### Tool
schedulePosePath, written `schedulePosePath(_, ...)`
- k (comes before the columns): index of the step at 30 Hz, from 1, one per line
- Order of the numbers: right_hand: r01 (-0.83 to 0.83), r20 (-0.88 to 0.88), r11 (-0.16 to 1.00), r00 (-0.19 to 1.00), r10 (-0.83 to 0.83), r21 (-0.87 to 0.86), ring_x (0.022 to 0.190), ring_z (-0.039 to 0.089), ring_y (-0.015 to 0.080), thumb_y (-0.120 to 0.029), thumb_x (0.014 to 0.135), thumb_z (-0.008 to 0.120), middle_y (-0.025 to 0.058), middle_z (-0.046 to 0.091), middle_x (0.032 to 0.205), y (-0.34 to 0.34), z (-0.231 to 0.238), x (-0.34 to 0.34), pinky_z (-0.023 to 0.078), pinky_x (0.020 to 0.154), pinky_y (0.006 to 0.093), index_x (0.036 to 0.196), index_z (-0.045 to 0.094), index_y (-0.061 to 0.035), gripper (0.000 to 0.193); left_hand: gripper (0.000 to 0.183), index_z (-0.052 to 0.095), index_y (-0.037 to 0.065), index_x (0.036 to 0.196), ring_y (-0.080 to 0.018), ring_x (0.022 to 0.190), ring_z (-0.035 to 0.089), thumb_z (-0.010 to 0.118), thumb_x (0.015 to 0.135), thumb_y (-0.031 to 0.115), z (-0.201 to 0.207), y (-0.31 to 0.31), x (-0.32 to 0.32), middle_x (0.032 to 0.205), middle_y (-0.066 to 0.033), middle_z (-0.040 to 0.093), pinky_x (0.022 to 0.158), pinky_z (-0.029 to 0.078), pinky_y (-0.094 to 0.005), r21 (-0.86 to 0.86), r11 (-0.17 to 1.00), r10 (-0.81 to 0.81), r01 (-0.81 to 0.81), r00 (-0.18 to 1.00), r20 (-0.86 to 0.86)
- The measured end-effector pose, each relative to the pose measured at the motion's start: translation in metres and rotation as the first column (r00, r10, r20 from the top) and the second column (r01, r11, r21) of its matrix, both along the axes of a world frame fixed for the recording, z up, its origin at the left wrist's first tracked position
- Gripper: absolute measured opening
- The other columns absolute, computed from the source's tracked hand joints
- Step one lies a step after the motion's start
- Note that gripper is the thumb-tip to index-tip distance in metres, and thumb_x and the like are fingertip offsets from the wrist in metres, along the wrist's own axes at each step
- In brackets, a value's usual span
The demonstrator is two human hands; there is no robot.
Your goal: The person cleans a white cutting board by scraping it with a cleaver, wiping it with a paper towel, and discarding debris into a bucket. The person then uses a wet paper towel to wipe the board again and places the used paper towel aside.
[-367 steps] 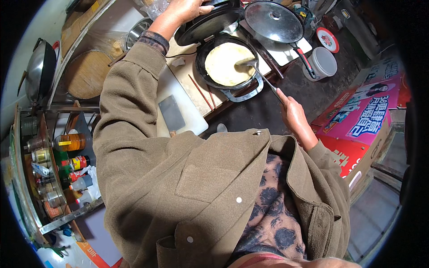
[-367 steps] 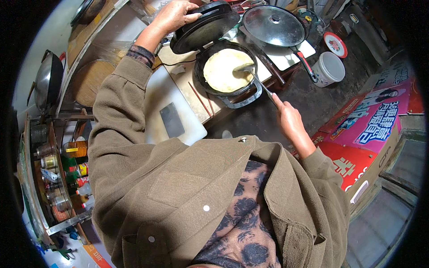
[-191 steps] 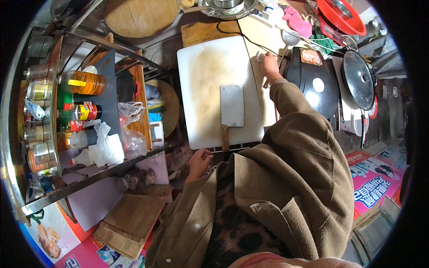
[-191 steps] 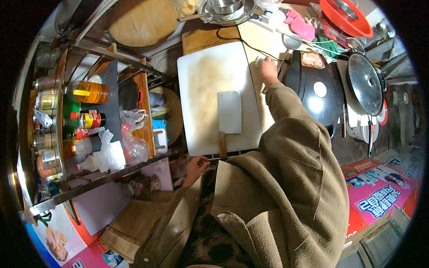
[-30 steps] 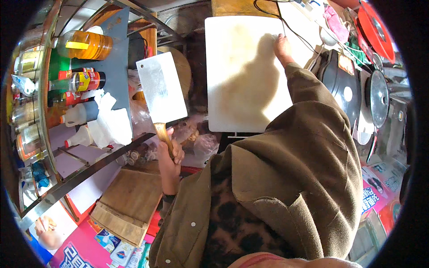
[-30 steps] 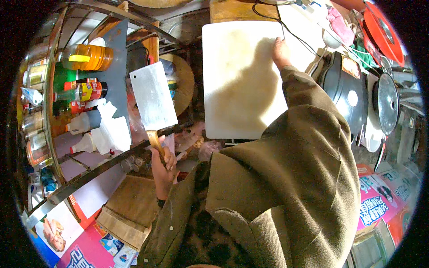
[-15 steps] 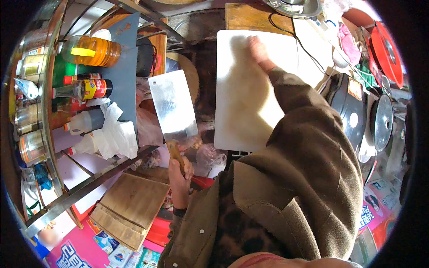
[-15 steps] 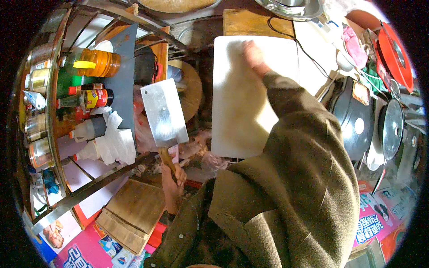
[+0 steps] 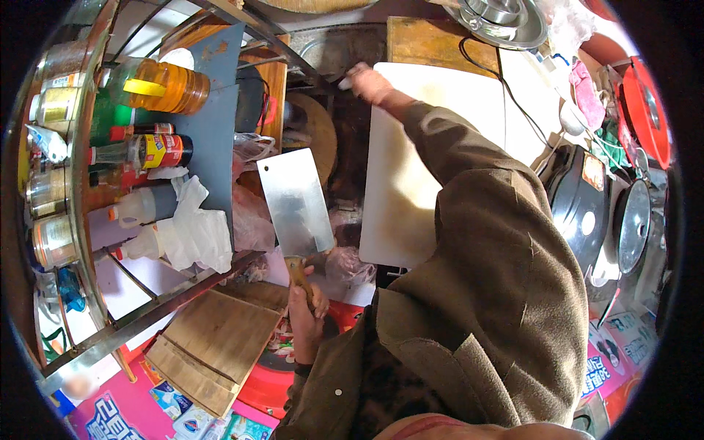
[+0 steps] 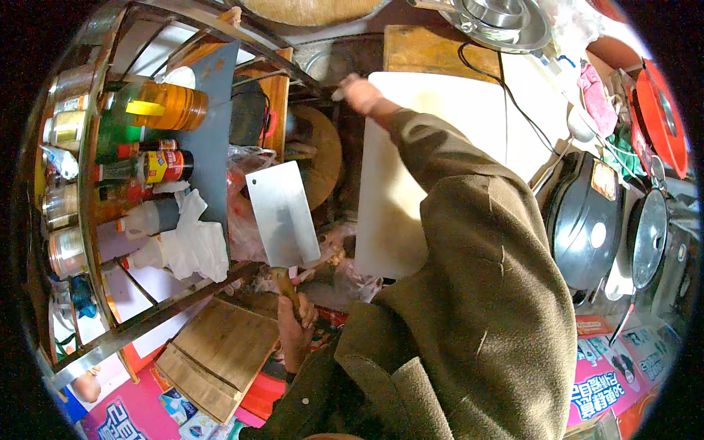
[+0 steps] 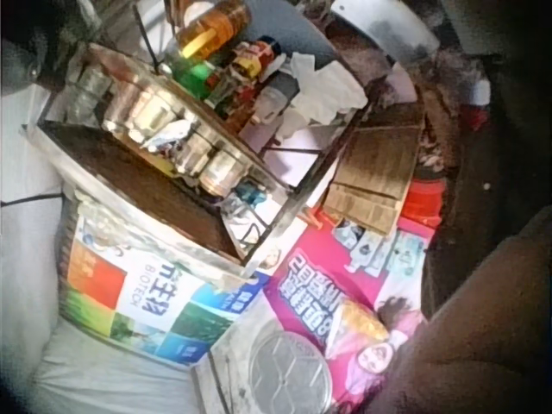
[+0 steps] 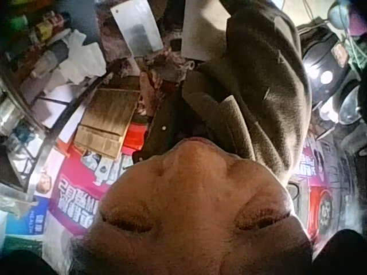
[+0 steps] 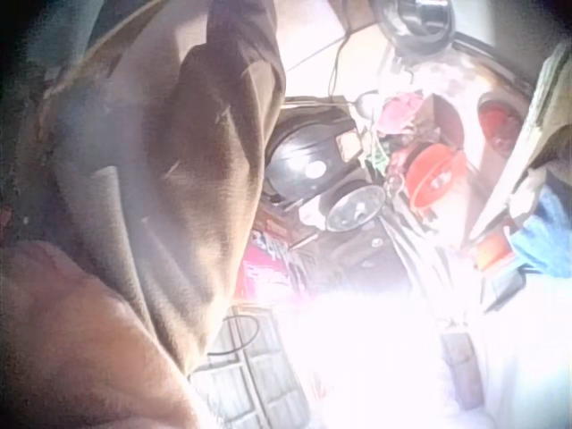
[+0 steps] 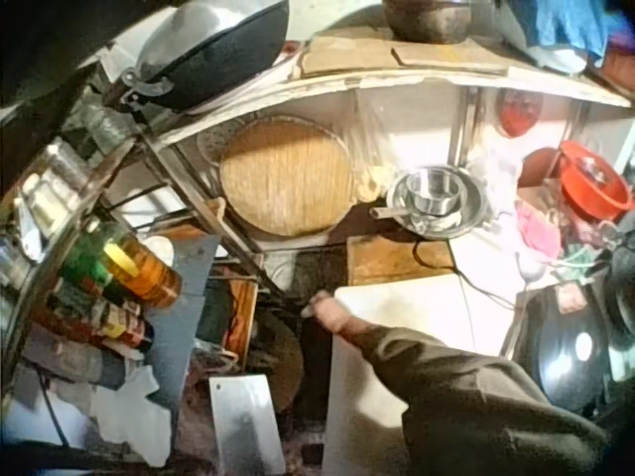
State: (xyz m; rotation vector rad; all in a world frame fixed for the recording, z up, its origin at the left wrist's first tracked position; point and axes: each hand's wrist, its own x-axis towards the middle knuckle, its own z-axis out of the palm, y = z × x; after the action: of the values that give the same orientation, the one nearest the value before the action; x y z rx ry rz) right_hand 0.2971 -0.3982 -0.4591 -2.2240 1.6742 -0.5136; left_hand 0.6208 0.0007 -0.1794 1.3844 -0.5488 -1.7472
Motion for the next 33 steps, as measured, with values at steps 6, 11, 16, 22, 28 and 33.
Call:
schedulePosePath(6, 0.564, -0.002, 0.819, 0.824, -0.567, 0.107, 0.081, 0.066, 0.0314, -0.019, 0.096, 0.052, 0.0202, 0.063, 0.099, 0.049, -0.005, -0.066, 0.056, 0.069, 0.0422, 0.106, 0.061, -0.0015, 0.023, 0.049, 0.045, 0.004, 0.135, -0.0065, 0.047, 0.035, 0.040, 0.107, 0.043, 0.000, 0.006, 0.002, 0.063, 0.0016, 0.039, 0.047, 0.033, -0.0234, -0.028, 1.000, -0.008, 0.009, 0.999, 0.039)
schedulePosePath(11, -0.124, 0.162, 0.964, 0.983, 0.087, 0.234, 0.089, 0.063, 0.0321, -0.011, 0.090, 0.052, 0.0182, 0.059, 0.097, 0.215, 0.014, 0.115, 0.054, 0.083, 0.0400, 0.101, 0.059, 0.0015, 0.019, 0.048, 0.047, 0.004, 0.134, -0.0060, 0.048, 0.034, 0.040, 0.108, 0.043, -0.005, -0.014, 0.001, 0.065, 0.0019, 0.040, 0.049, 0.033, -0.0232, -0.014, 1.000, -0.025, 0.024, 0.998, -0.057)
schedulePosePath(16, 0.090, 0.227, 0.980, 0.973, -0.048, -0.179, 0.103, 0.059, 0.0267, -0.016, 0.093, 0.057, 0.0121, 0.060, 0.108, 0.186, 0.044, 0.093, 0.051, 0.089, 0.0392, 0.112, 0.063, -0.0048, 0.023, 0.049, 0.049, 0.007, 0.134, -0.0065, 0.045, 0.035, 0.044, 0.106, 0.047, -0.006, -0.025, 0.009, 0.065, 0.0033, 0.043, 0.047, 0.034, -0.0243, -0.135, 0.984, -0.123, 0.116, 0.991, -0.045)
schedulePosePath(22, 0.100, -0.013, 0.994, 0.995, -0.100, -0.043, 0.107, 0.060, 0.0330, -0.015, 0.091, 0.057, 0.0108, 0.063, 0.113, 0.128, 0.091, 0.028, 0.053, 0.088, 0.0441, 0.105, 0.069, -0.0111, 0.019, 0.052, 0.047, 0.004, 0.138, -0.0060, 0.047, 0.037, 0.041, 0.107, 0.045, -0.013, -0.018, 0.012, 0.065, 0.0026, 0.044, 0.047, 0.034, -0.0234, -0.126, 0.982, -0.146, 0.143, 0.989, -0.018)
schedulePosePath(28, 0.126, -0.082, 0.826, 0.992, -0.097, 0.550, 0.088, 0.068, 0.0380, -0.024, 0.093, 0.056, 0.0167, 0.070, 0.094, 0.243, 0.131, 0.015, 0.055, 0.076, 0.0476, 0.099, 0.071, -0.0078, 0.022, 0.047, 0.052, 0.002, 0.134, -0.0055, 0.048, 0.038, 0.044, 0.107, 0.039, -0.040, -0.040, -0.009, 0.067, 0.0019, 0.047, 0.046, 0.037, -0.0243, -0.123, 0.942, -0.267, 0.313, 0.919, 0.291)
schedulePosePath(33, -0.441, 0.634, 0.457, 0.590, -0.501, 0.772, 0.085, 0.063, 0.0169, -0.040, 0.100, 0.058, 0.0112, 0.069, 0.105, 0.363, 0.178, 0.019, 0.056, 0.080, 0.0374, 0.130, 0.058, 0.0031, 0.052, 0.039, 0.053, -0.001, 0.130, -0.0165, 0.087, 0.059, 0.056, 0.098, 0.021, -0.082, -0.066, -0.062, 0.101, -0.0103, 0.062, 0.081, 0.051, -0.0352, -0.152, 0.806, -0.350, 0.572, 0.668, 0.657)
